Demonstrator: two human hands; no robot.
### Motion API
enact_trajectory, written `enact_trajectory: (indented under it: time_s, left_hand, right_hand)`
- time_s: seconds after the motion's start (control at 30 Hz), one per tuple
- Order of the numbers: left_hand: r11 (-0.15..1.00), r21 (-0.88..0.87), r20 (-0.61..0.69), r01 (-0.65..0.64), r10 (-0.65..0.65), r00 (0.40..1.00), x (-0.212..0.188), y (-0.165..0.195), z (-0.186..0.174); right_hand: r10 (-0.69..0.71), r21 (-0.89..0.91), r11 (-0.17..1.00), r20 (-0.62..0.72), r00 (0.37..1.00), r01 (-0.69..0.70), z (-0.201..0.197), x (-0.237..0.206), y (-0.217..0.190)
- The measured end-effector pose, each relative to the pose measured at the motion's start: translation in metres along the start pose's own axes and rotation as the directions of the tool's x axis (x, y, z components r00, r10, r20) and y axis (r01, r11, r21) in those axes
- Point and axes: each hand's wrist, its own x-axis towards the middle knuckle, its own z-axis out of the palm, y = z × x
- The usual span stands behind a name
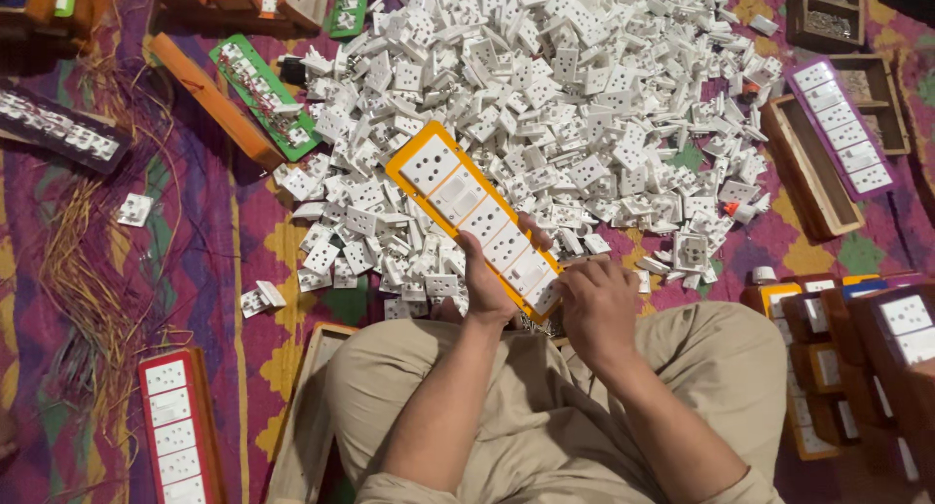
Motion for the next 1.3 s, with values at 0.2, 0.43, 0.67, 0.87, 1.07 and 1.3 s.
enact_trajectory:
  time_s: [0.2, 0.43, 0.67, 0.87, 1.07, 1.3]
  left_hand:
    - [0.983, -0.181, -0.122, -0.007, -0.015, 0.992, 0.0, 0.007, 0.004]
    - [0.989, -0.151, -0.173, 0.0, -0.026, 0.985, 0.003, 0.017, 0.01]
    - [0.975, -0.091, 0.156, 0.202, -0.186, 0.97, 0.004, 0.017, 0.012]
    - [0.881, 0.239, -0.224, 0.408, -0.358, 0.906, 0.013, 0.008, -0.005]
    - [0.772, 0.36, -0.098, 0.523, -0.526, 0.845, -0.016, -0.018, -0.014]
    - [0.741, 0.256, -0.204, 0.621, -0.587, 0.784, -0.025, -0.007, -0.012]
  right_hand:
    - [-0.175, -0.088, 0.983, -0.178, 0.968, 0.161, 0.0, -0.005, -0.008]
    - [-0.24, -0.002, 0.971, -0.097, 0.966, 0.241, 0.013, -0.028, 0.007]
    - [0.223, 0.68, 0.206, 0.667, 0.711, -0.703, 0.008, -0.043, 0.067]
    - [0.309, 0.809, -0.138, 0.584, 0.751, -0.572, 0.016, -0.064, 0.072]
    - [0.422, 0.824, 0.294, 0.342, 0.839, -0.484, 0.018, -0.058, 0.058]
    - [0.223, 0.655, 0.681, 0.239, 0.945, -0.326, 0.005, -0.046, 0.035]
